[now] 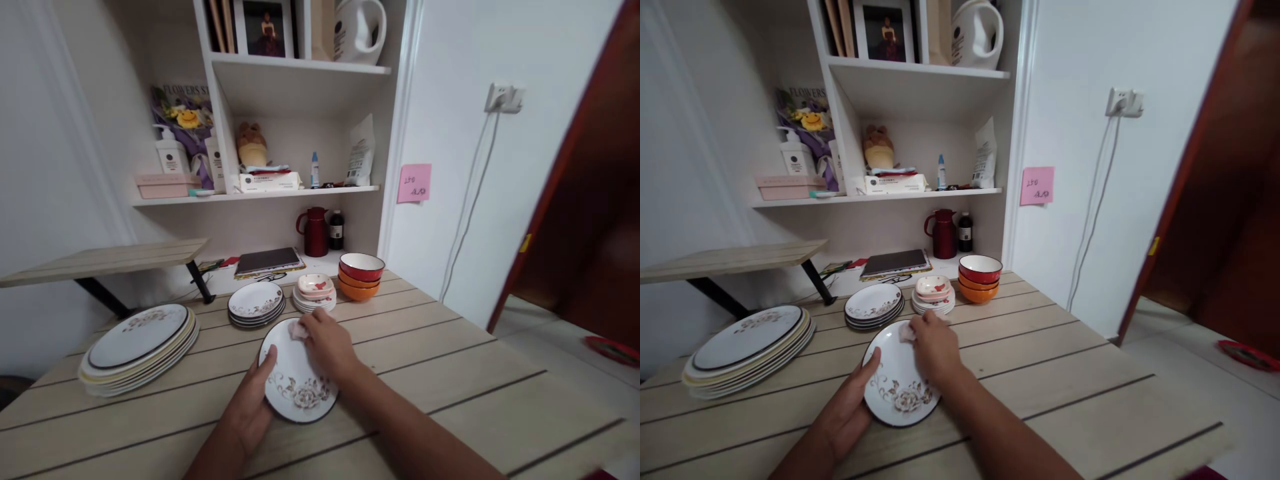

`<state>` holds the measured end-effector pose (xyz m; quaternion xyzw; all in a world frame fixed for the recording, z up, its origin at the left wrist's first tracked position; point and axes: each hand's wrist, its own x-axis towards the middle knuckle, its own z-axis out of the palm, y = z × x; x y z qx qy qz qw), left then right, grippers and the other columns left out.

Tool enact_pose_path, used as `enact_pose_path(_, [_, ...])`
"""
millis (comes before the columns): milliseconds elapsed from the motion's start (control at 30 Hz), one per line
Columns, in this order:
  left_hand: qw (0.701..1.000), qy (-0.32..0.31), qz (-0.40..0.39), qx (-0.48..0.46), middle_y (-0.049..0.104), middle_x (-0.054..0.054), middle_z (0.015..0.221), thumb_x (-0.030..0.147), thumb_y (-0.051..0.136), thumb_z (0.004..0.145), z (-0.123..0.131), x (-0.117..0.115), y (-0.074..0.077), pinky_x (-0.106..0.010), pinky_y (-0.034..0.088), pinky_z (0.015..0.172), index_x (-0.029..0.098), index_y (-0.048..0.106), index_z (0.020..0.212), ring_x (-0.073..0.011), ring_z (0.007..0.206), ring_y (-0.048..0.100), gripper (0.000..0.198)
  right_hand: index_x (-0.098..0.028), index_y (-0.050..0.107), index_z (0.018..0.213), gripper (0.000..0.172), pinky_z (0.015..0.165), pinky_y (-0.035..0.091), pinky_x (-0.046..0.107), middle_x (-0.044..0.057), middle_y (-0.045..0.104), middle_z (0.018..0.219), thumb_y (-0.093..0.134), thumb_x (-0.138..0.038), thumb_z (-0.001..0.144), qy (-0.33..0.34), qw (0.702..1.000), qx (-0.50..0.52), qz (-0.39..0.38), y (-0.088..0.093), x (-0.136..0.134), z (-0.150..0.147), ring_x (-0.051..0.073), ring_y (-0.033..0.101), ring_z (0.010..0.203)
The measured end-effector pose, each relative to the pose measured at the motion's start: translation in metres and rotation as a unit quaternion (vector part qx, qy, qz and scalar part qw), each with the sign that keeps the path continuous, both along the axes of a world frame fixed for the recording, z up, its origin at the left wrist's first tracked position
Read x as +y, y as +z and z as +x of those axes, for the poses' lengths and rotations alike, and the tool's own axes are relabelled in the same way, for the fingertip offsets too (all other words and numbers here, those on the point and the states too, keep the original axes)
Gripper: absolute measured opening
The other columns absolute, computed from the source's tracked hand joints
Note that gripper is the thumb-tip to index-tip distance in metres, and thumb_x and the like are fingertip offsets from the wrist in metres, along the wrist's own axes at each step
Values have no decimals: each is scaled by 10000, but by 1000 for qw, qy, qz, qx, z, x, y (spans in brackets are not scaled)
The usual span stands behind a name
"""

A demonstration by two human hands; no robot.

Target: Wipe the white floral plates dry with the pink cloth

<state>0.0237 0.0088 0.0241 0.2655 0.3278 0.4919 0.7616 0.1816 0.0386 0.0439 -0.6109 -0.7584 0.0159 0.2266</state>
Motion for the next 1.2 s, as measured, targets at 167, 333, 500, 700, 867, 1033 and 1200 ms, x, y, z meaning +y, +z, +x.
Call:
enact_pose_path(167, [1000, -6, -23, 14, 698, -149, 1085, 373, 604, 821, -2, 2, 0, -410, 504, 894, 148, 502, 1291, -282, 989, 664, 531, -213, 548, 1045, 230, 749, 427, 315, 65, 594, 1080, 537, -301, 833, 158, 985, -23, 69, -3, -13, -32, 219, 554, 955])
enact_pose_path(333, [999, -12, -17, 38, 702, -141, 1075, 382, 605, 817, -4, 6, -3, -400, 518, 874, 150, 504, 1294, -281, 963, 672, 540, -206, 538, 1052, 319, 707, 444, 308, 62, 587, 1061, 560, -417, 815, 213, 974, -24, 72, -7, -16, -27, 216, 561, 903])
enact_pose_path(500, [998, 5, 1, 68, 701, -135, 1084, 342, 613, 818, -3, 8, -5, -393, 540, 852, 149, 524, 1275, -271, 951, 678, 505, -242, 555, 1115, 360, 702, 432, 290, 49, 569, 1091, 578, -430, 809, 250, 966, -23, 56, -7, -13, -1, 203, 562, 916])
enact_pose_path(700, [997, -18, 31, 61, 702, -139, 1079, 246, 621, 817, -3, 7, 0, -374, 550, 846, 137, 536, 1260, -253, 918, 689, 464, -271, 546, 1184, 385, 709, 422, 279, 41, 543, 1110, 577, -418, 829, 284, 958, -23, 33, -6, -13, 12, 194, 550, 942])
enact_pose_path(867, [998, -29, 35, 51, 704, -144, 1068, 225, 620, 818, -3, 9, 1, -382, 550, 847, 133, 534, 1260, -252, 904, 693, 460, -275, 558, 1172, 357, 724, 420, 283, 40, 537, 1093, 580, -392, 835, 279, 959, -27, 32, -9, -11, 9, 187, 541, 919])
enact_pose_path(1033, [997, -52, 31, 53, 710, -157, 1044, 199, 601, 828, -4, 15, -2, -393, 547, 855, 106, 541, 1246, -252, 881, 698, 432, -269, 549, 1202, 362, 726, 428, 280, 47, 534, 1107, 544, -388, 860, 280, 959, -33, 30, -9, -10, 10, 190, 542, 941])
enact_pose_path(1200, [998, -39, 20, 35, 706, -152, 1059, 143, 571, 836, -5, 18, -4, -389, 539, 884, 100, 542, 1245, -249, 923, 688, 413, -275, 540, 1225, 378, 754, 440, 290, 53, 519, 1144, 536, -392, 866, 290, 956, -42, 25, -10, -4, 10, 196, 541, 975])
